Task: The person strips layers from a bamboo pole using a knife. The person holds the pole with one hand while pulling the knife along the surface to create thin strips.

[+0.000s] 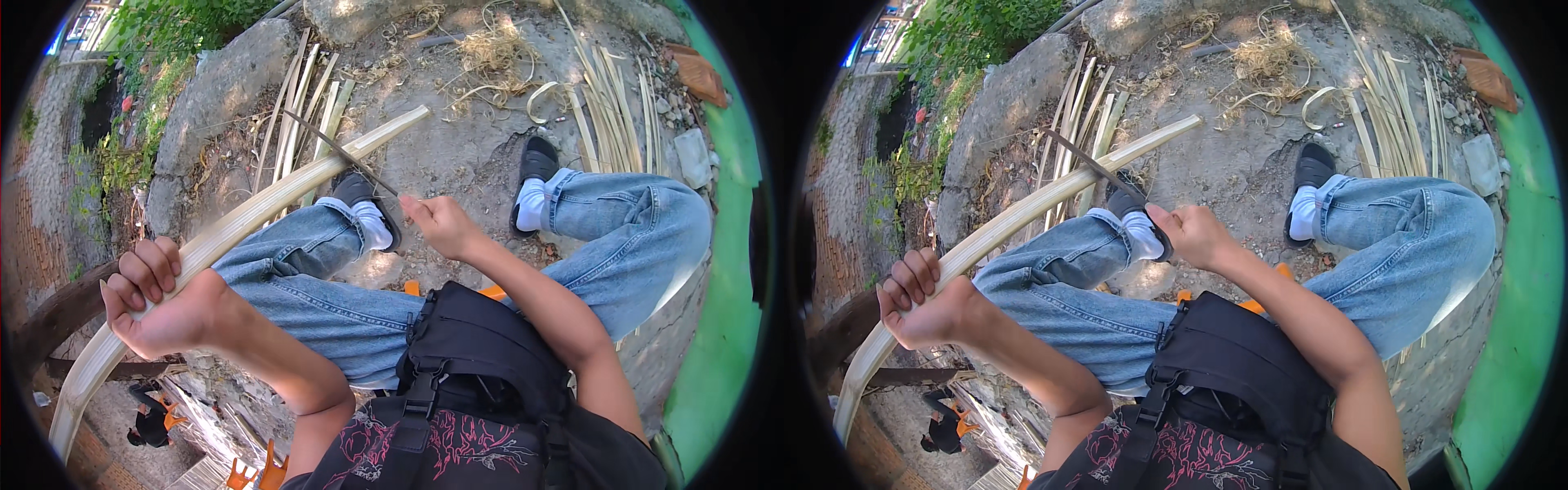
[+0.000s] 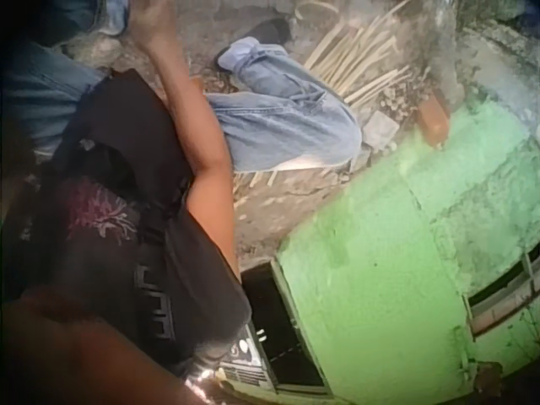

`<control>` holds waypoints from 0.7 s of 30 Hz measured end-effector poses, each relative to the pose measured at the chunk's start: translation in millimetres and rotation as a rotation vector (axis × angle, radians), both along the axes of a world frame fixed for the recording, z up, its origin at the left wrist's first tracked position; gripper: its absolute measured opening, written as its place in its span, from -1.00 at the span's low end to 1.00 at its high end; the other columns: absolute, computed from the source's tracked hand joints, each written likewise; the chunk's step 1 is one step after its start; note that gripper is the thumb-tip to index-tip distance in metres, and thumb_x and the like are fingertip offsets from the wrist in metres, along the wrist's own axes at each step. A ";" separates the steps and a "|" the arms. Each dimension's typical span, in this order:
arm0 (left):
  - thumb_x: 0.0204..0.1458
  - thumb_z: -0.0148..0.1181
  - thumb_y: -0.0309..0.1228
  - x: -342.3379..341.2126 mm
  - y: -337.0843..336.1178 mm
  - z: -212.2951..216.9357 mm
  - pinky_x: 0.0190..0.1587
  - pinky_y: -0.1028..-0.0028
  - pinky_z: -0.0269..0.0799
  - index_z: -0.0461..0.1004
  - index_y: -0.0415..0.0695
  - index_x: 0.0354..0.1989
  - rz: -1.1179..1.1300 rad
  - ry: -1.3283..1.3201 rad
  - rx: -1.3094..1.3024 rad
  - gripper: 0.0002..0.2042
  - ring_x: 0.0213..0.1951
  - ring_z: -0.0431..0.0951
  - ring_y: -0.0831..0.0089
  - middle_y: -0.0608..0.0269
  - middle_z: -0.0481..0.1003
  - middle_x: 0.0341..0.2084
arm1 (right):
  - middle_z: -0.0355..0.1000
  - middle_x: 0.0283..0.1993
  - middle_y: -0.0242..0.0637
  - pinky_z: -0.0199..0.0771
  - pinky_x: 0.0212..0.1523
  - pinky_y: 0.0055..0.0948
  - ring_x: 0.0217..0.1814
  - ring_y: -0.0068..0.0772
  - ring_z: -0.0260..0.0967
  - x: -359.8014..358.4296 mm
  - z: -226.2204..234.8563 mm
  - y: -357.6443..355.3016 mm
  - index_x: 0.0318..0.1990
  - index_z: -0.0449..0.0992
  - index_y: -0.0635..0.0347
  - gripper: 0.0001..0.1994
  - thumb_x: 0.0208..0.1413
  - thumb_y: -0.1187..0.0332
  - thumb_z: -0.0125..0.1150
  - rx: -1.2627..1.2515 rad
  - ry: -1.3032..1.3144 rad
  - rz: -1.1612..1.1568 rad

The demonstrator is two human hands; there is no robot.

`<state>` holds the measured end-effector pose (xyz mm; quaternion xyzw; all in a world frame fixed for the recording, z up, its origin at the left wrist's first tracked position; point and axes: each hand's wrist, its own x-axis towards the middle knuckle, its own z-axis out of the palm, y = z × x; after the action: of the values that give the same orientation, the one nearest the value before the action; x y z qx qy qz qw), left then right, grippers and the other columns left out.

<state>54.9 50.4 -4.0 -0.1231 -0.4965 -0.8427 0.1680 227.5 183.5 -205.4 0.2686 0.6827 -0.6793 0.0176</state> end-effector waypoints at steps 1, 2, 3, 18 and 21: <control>-0.10 -0.14 -0.42 -1.7 -1.5 -2.8 -0.64 0.53 -0.22 -0.12 0.06 -0.75 0.000 0.004 0.005 -0.69 -0.75 -0.14 0.59 0.42 -0.11 -0.81 | 0.05 -0.81 -0.26 0.06 -0.64 -0.35 -0.70 -0.48 -0.02 -1.6 4.6 0.2 -0.75 0.28 0.34 -0.35 0.18 -0.09 -0.14 0.022 -0.035 0.018; -0.10 -0.14 -0.42 -4.9 -4.0 -5.4 -0.64 0.53 -0.22 -0.12 0.06 -0.75 -0.003 0.009 -0.004 -0.69 -0.75 -0.14 0.59 0.42 -0.11 -0.81 | 0.08 -0.85 -0.19 0.08 -0.66 -0.33 -0.76 -0.40 0.01 -2.7 7.9 -0.4 -0.77 0.31 0.32 -0.32 0.15 -0.14 -0.14 0.044 -0.070 0.036; -0.10 -0.14 -0.42 -6.9 -5.5 -5.6 -0.64 0.53 -0.21 -0.12 0.06 -0.75 -0.009 0.009 -0.015 -0.69 -0.74 -0.14 0.59 0.41 -0.12 -0.81 | 0.10 -0.85 -0.15 0.10 -0.67 -0.30 -0.77 -0.38 0.02 -1.5 11.1 -4.5 -0.78 0.32 0.31 -0.32 0.15 -0.14 -0.13 0.045 -0.030 0.032; -0.07 -0.15 -0.40 7.0 2.2 6.3 -0.63 0.55 -0.24 -0.12 0.06 -0.74 -0.045 0.050 -0.007 -0.68 -0.74 -0.15 0.62 0.43 -0.12 -0.80 | 0.10 -0.84 -0.15 0.09 -0.65 -0.28 -0.75 -0.30 0.03 -6.3 19.0 -9.8 -0.77 0.29 0.33 -0.31 0.14 -0.16 -0.15 0.157 0.077 0.068; -0.06 -0.15 -0.40 1.5 0.6 -1.1 -0.62 0.55 -0.23 -0.13 0.06 -0.74 -0.068 0.028 -0.004 -0.68 -0.74 -0.15 0.62 0.43 -0.12 -0.80 | 0.15 -0.82 -0.11 0.14 -0.63 -0.28 -0.75 -0.27 0.10 -5.9 -5.3 0.9 -0.76 0.34 0.33 -0.32 0.14 -0.15 -0.15 0.108 -0.034 -0.027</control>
<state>56.4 51.1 -5.1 -0.1522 -0.4912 -0.8451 0.1459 221.6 184.4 -210.7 0.2897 0.7145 -0.6368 0.0057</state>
